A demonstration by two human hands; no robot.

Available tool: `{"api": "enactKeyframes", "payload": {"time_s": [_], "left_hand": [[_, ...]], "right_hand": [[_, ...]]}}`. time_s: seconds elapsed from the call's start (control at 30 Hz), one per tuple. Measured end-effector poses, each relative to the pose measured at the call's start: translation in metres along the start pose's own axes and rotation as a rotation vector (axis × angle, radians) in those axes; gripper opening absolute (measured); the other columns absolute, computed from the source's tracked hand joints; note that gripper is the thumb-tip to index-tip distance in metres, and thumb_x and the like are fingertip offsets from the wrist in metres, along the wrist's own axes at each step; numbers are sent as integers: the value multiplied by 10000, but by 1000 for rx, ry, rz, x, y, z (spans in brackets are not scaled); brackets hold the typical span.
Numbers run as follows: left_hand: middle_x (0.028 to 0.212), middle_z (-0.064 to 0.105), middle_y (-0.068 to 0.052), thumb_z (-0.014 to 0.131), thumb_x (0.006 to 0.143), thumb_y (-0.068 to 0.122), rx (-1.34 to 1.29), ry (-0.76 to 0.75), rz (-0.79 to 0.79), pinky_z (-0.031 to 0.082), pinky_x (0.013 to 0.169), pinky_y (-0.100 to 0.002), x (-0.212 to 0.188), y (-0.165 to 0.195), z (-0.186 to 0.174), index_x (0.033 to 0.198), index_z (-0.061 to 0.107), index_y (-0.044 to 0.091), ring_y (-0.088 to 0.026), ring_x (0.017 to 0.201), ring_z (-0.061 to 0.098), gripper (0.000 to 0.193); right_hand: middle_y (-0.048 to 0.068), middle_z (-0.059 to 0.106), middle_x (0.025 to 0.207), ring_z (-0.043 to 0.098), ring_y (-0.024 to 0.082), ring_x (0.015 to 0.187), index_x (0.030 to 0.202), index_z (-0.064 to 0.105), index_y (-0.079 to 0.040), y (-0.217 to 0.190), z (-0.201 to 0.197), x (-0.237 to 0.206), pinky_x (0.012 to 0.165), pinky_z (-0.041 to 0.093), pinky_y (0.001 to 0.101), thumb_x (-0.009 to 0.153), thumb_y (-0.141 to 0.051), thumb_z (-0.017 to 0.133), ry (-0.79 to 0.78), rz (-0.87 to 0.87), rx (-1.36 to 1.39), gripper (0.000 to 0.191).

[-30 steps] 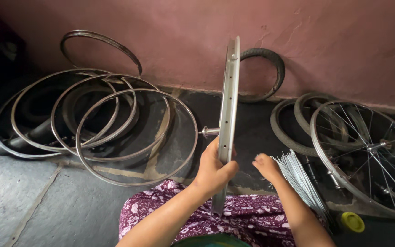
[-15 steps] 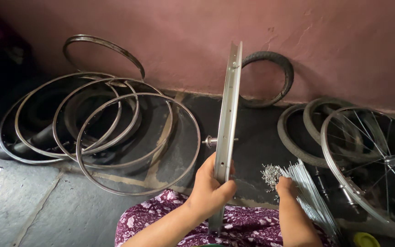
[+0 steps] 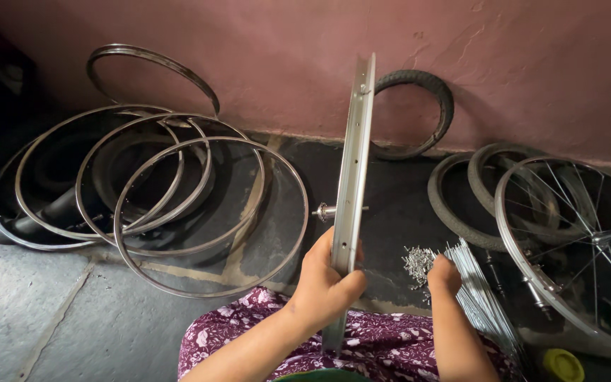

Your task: The person inserts multiple spokes into the hub flange, then attaches the hub to a rim and threads the spokes through the rim holes. The person continues to insert and adjust spokes around the rim.

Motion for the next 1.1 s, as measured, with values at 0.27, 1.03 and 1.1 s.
{"api": "enactKeyframes", "payload": {"time_s": [0.27, 1.03, 1.1], "left_hand": [[793, 566, -9, 642, 752, 46, 88, 47, 26, 496, 635, -273, 1, 2, 0, 945, 568, 48, -95, 712, 545, 207], [947, 697, -51, 681, 775, 125, 120, 99, 160, 547, 783, -279, -6, -12, -1, 1222, 626, 41, -104, 860, 637, 459], [964, 704, -61, 682, 799, 127, 101, 94, 196, 549, 792, -281, -7, -10, 0, 1220, 629, 41, -108, 876, 642, 433]], "right_hand": [[84, 768, 904, 680, 140, 817, 1040, 783, -32, -52, -94, -59, 738, 528, 271, 865, -91, 777, 44, -416, 879, 185], [93, 656, 1003, 648, 276, 965, 958, 644, -32, -208, -313, -299, 845, 554, 394, 819, -52, 646, 362, -1826, 174, 140], [78, 635, 947, 653, 267, 954, 905, 627, -57, -211, -311, -300, 860, 558, 408, 796, -77, 655, 408, -1869, 85, 114]]}}
Point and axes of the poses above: each hand's wrist, its own x-axis towards the middle knuckle, its own z-axis out of the palm, y = z × x, the point moved 7 cm from there along x, towards the middle knuckle
